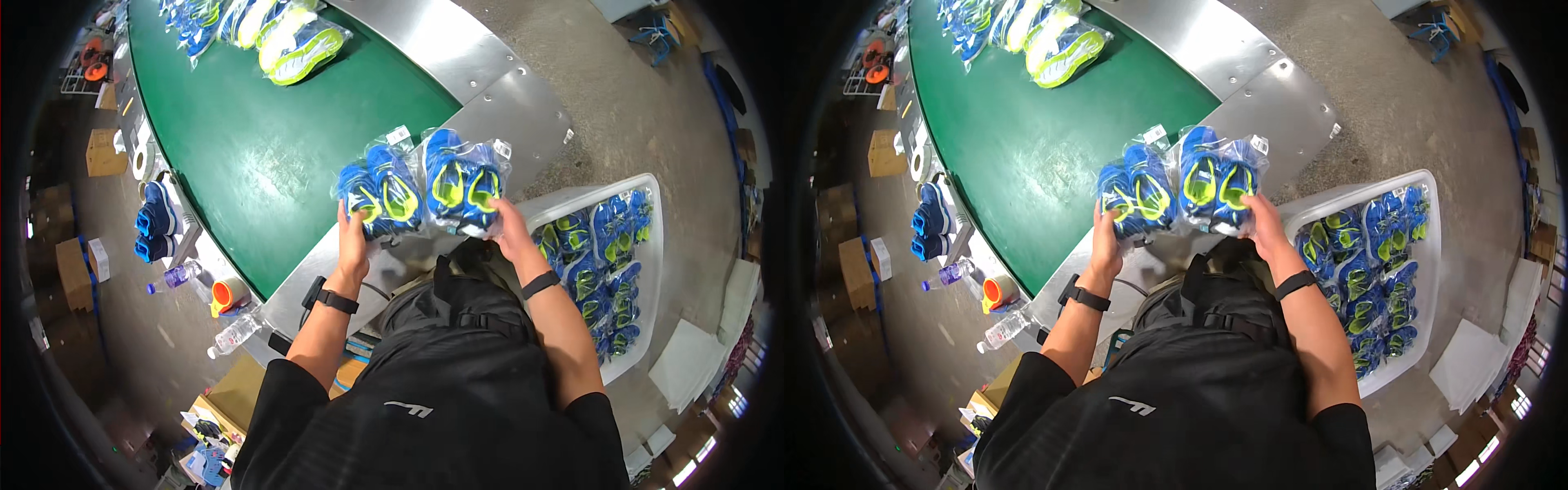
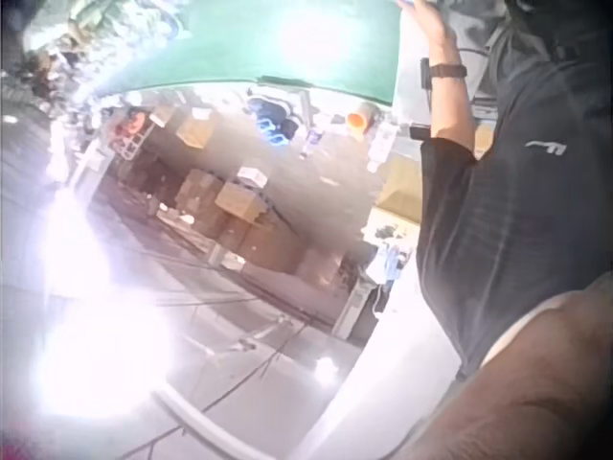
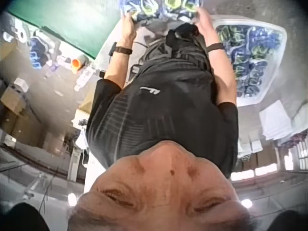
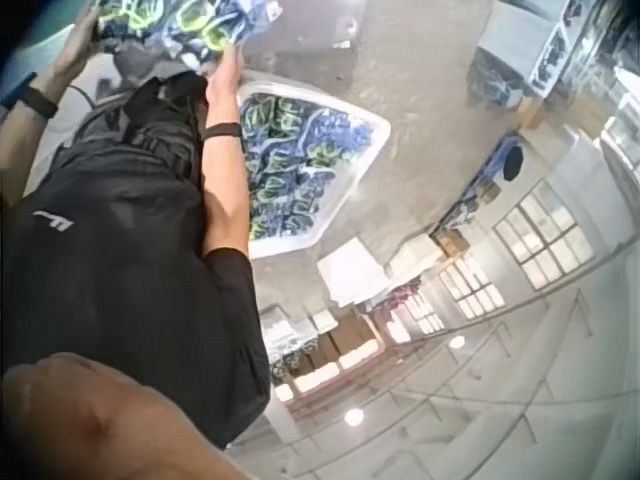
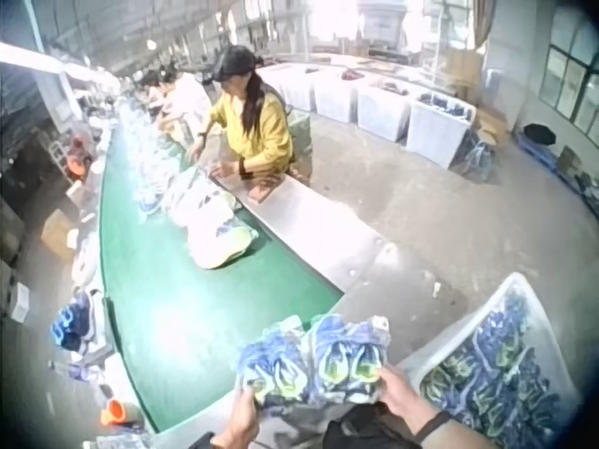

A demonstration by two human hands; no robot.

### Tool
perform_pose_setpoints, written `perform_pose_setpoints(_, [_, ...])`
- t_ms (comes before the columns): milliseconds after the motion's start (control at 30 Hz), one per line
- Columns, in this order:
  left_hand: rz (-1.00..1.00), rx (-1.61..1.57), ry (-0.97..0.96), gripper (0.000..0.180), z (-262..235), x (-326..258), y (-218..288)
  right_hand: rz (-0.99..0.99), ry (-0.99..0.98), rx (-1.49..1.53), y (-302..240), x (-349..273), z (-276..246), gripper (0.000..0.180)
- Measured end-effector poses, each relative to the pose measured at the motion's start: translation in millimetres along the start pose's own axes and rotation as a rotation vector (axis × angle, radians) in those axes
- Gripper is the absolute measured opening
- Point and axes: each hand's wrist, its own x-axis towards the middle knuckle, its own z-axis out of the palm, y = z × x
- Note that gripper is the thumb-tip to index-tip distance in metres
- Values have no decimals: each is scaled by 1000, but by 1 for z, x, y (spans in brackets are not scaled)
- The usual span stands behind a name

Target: Sorting packaged shoes from a conveyor belt into a plastic bin.

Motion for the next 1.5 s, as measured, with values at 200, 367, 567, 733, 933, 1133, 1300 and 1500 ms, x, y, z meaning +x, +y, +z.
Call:
perform_pose_setpoints(200, [-319, -126, -48, 69, 19, -4, -2, 105, -11, 148, -37, -29, -33, 27])
perform_pose_setpoints(367, [-172, 18, -79, 62, 97, -39, 6, 39, 76, 165, -15, -56, -101, 27])
perform_pose_setpoints(567, [-376, 176, -242, 81, 175, -108, -1, -50, 169, 369, 12, -142, -191, 20])
perform_pose_setpoints(733, [-469, 127, -453, 63, 218, -142, -62, -137, 395, 197, 70, -210, -329, 32])
perform_pose_setpoints(933, [-492, 229, -523, 91, 290, -185, -115, -199, 511, 106, 39, -283, -411, 36])
perform_pose_setpoints(1133, [-312, 381, -551, 95, 330, -232, -141, -325, 350, -104, -32, -276, -451, 52])
perform_pose_setpoints(1300, [-323, 637, -511, 88, 314, -227, -200, -586, 611, -766, -43, -184, -501, 63])
perform_pose_setpoints(1500, [-310, 669, -438, 68, 292, -229, -183, -570, 838, -658, 53, -112, -488, 59])
